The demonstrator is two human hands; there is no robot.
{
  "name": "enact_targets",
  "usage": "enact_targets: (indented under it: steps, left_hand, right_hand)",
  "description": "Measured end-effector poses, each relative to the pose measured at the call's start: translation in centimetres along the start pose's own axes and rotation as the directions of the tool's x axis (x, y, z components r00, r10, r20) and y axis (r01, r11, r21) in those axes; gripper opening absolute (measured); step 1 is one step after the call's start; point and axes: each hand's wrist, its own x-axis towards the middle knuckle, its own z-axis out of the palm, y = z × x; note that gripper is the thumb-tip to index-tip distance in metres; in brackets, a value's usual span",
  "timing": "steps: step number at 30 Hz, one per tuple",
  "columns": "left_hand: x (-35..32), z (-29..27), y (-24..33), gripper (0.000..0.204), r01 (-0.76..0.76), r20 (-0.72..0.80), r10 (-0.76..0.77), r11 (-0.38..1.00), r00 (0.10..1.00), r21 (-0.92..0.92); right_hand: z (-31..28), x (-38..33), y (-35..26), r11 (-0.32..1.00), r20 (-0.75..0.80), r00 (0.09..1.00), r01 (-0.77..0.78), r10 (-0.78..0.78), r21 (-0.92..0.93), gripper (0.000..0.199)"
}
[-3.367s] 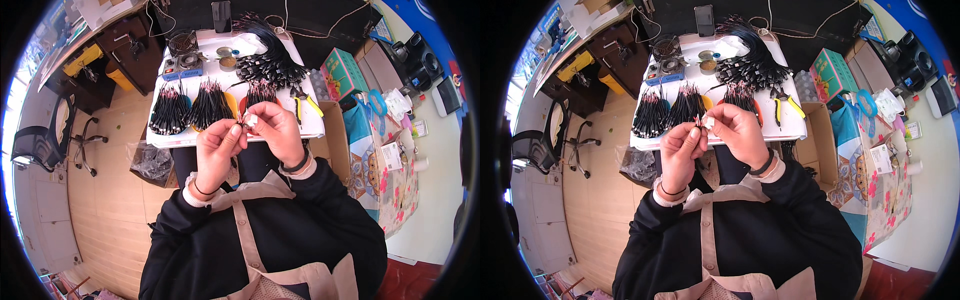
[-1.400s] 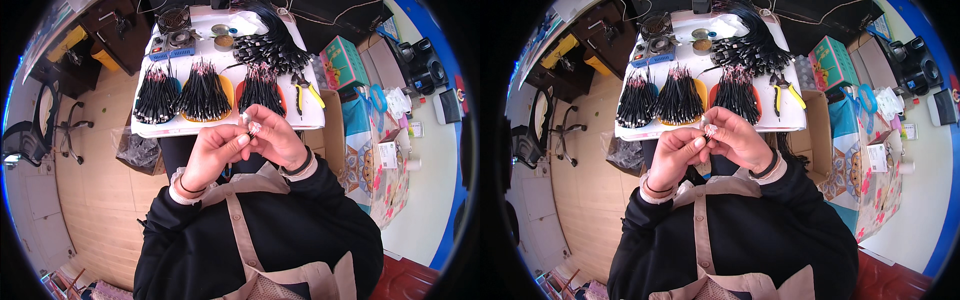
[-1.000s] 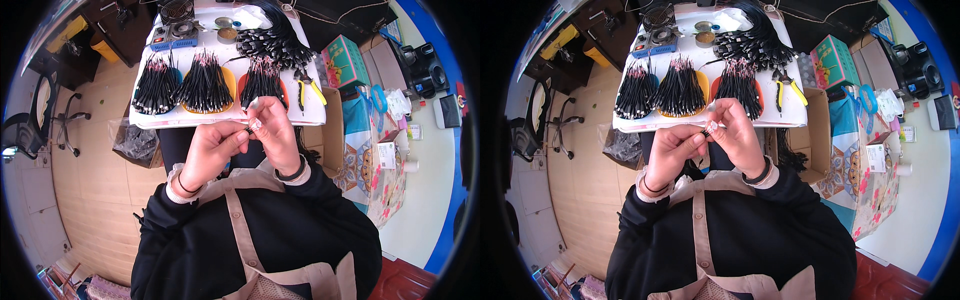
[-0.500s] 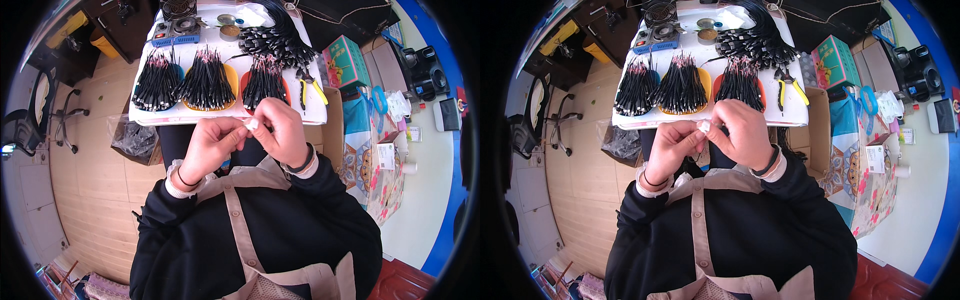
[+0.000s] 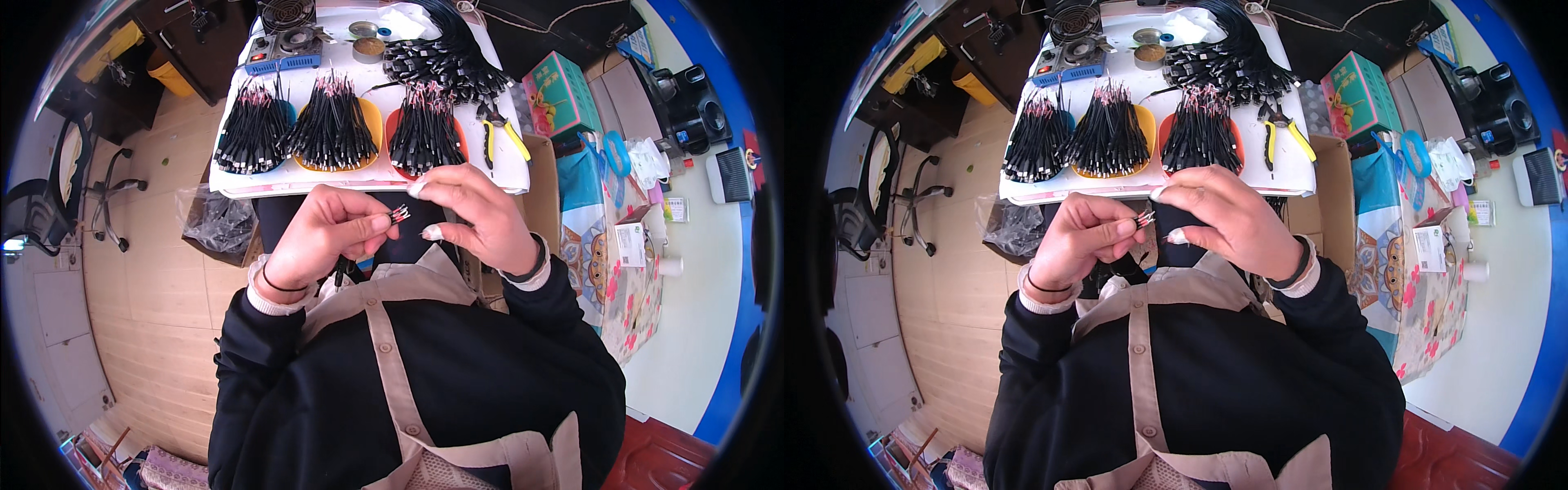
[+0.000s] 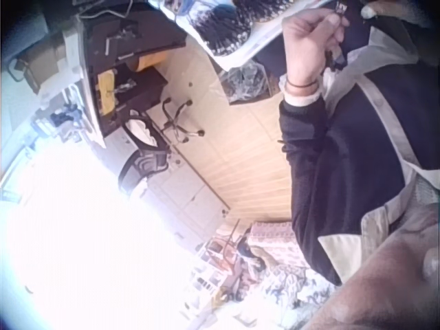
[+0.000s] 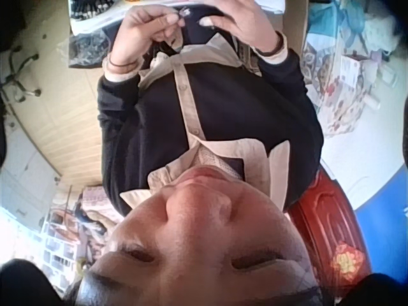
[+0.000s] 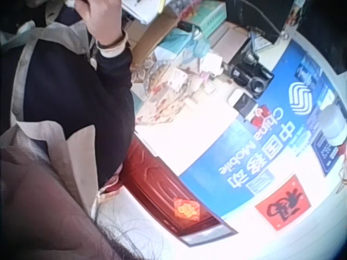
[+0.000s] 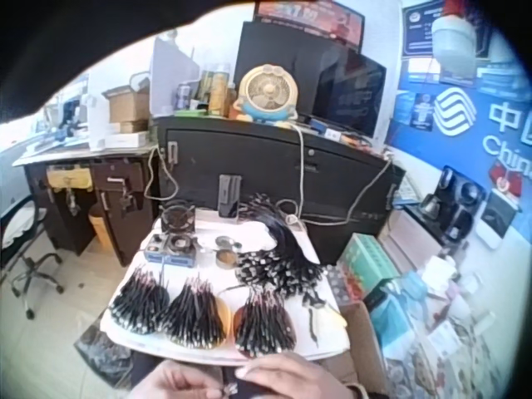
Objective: The person repeatedly picks black wire-like components from a tray, manipulates the ends with both hands, and places them back into the tray. The process is continuous and repetitive throughout the clip.
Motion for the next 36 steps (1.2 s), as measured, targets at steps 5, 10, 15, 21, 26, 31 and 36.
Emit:
enact_targets:
  steps: [5,10,15,21,26,31,36]
  left_hand:
    - [-0.2,0.8,0.6,0.016,0.012,0.032,-0.018,0.988,0.999,0.157]
    - [-0.1,1.0,0.6,0.012,-0.022,0.045,0.008,0.947,0.999,0.321]
    - [0.4,2.0,-0.1,0.013,-0.490,0.259,0.598,0.262,0.758,0.831]
    - [0.8,2.2,-0.9,0.036,-0.430,0.568,0.554,-0.371,0.609,0.823]
    - [1.0,1.3,-1.3,0.026,-0.501,0.275,0.646,0.193,0.712,0.844]
    - [0.6,1.7,-1.8,0.012,-0.392,0.058,0.536,0.534,0.842,0.749]
    - [0.6,1.8,-2.6,0.028,-0.440,0.349,0.624,-0.008,0.699,0.898]
  right_hand:
    - [-0.1,0.9,-0.7,0.970,-0.059,0.970,0.231,-0.235,-0.078,0.031]
    - [0.0,1.1,-0.6,0.939,-0.063,0.941,0.326,-0.334,-0.112,0.027]
    - [0.8,0.1,-0.1,0.992,-0.096,0.989,0.117,-0.112,0.055,0.018]
    - [3.0,-1.3,0.9,-0.280,0.530,0.750,-0.451,0.396,0.848,0.016]
    - [2.9,-1.4,-0.1,0.620,-0.029,0.865,-0.335,0.501,0.709,0.017]
    - [2.2,-0.6,-0.6,0.966,-0.280,0.944,0.109,-0.175,-0.234,0.032]
    - [2.9,-1.2,-0.4,0.998,-0.210,0.977,-0.039,0.028,-0.046,0.020]
